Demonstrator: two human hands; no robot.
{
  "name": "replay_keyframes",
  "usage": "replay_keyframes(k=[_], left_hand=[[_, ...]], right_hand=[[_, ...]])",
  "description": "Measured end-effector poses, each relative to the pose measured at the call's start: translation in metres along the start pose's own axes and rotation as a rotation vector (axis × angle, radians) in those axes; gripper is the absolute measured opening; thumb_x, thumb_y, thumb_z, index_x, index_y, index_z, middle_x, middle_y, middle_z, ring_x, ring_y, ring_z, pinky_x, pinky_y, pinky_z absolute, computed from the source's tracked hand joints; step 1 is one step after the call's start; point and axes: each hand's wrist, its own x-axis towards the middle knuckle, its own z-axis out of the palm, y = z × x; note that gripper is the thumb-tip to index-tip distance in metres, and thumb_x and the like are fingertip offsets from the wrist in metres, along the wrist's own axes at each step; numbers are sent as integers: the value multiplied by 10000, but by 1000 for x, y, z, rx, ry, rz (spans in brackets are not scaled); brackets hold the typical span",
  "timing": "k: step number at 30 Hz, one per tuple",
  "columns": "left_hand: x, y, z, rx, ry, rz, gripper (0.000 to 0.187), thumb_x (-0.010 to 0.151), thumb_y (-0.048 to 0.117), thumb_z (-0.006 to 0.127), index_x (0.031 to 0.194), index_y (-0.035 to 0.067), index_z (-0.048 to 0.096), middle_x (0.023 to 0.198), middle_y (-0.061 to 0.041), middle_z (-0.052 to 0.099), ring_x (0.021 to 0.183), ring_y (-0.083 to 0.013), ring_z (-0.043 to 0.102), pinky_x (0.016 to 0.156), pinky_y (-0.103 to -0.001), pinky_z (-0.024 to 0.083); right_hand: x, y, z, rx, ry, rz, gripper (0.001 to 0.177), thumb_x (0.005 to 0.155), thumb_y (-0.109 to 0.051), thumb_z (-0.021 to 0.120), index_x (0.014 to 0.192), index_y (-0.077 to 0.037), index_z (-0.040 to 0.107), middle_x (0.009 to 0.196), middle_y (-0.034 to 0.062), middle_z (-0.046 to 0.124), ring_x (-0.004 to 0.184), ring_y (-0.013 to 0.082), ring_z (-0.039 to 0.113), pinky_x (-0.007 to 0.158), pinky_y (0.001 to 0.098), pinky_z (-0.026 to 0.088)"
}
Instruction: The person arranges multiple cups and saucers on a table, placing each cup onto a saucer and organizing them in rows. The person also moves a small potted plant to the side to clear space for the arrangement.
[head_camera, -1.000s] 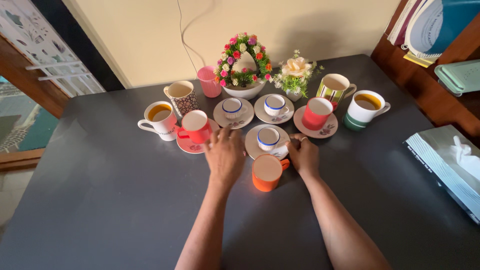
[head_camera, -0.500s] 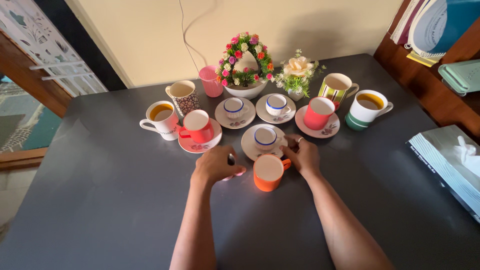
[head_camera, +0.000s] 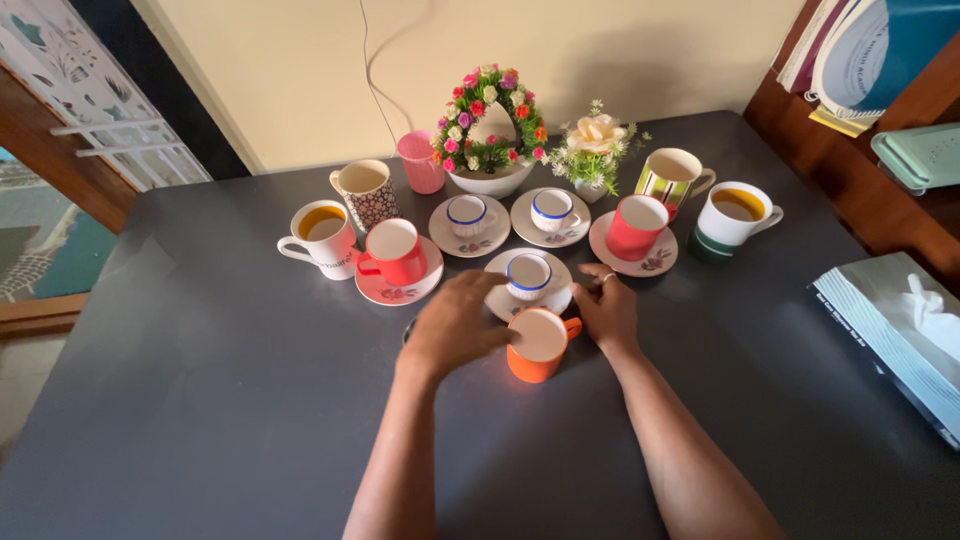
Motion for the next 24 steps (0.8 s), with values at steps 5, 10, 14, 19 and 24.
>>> replay_keyframes(k=[5, 10, 14, 19, 24], left_hand=[[7, 12, 28, -43, 13, 114, 801, 781, 379, 810, 1456, 87, 496, 1442, -195, 531, 1335, -397, 496, 1071, -484, 411], [14, -11, 39, 97, 199, 37, 580, 893, 293, 689, 1398, 59, 526, 1357, -171, 591, 1256, -382, 542, 1024, -519, 433], [12, -48, 30, 584, 112, -338, 159, 927, 193, 617, 1067, 194, 693, 1200, -41, 695, 1198, -265, 619, 1024, -496, 461], [2, -86, 5, 393, 543, -536, 417, 819, 189, 737, 1216, 116, 628, 1243, -149, 637, 1170, -359, 588, 918, -523, 460], [-2, -109, 0, 175, 526, -452, 800, 719, 146, 834, 1448, 174, 506, 1391, -283, 495, 1182, -478, 516, 939, -528, 459]], right_hand=[[0, 9, 3, 27, 30, -101, 248, 924, -111, 672, 1152, -22, 713, 984, 151, 766, 829, 217, 737, 761, 330, 559], [-6, -15, -5, -249, 60, -214, 353, 909, -53, 587, 1238, -76, 714, 1229, 160, 708, 1075, 317, 697, 886, 400, 554], [-2, -34, -12, -506, 21, -266, 414, 945, -80, 550, 1333, -140, 682, 1409, 83, 626, 1173, 329, 600, 956, 455, 503], [1, -28, -6, -768, 244, -470, 437, 890, -85, 599, 1295, -200, 715, 1426, 78, 567, 1331, 331, 479, 1070, 530, 387], [2, -18, 1, -739, 252, -522, 453, 896, -82, 598, 1295, -250, 734, 1436, 70, 563, 1344, 324, 456, 1097, 517, 366]])
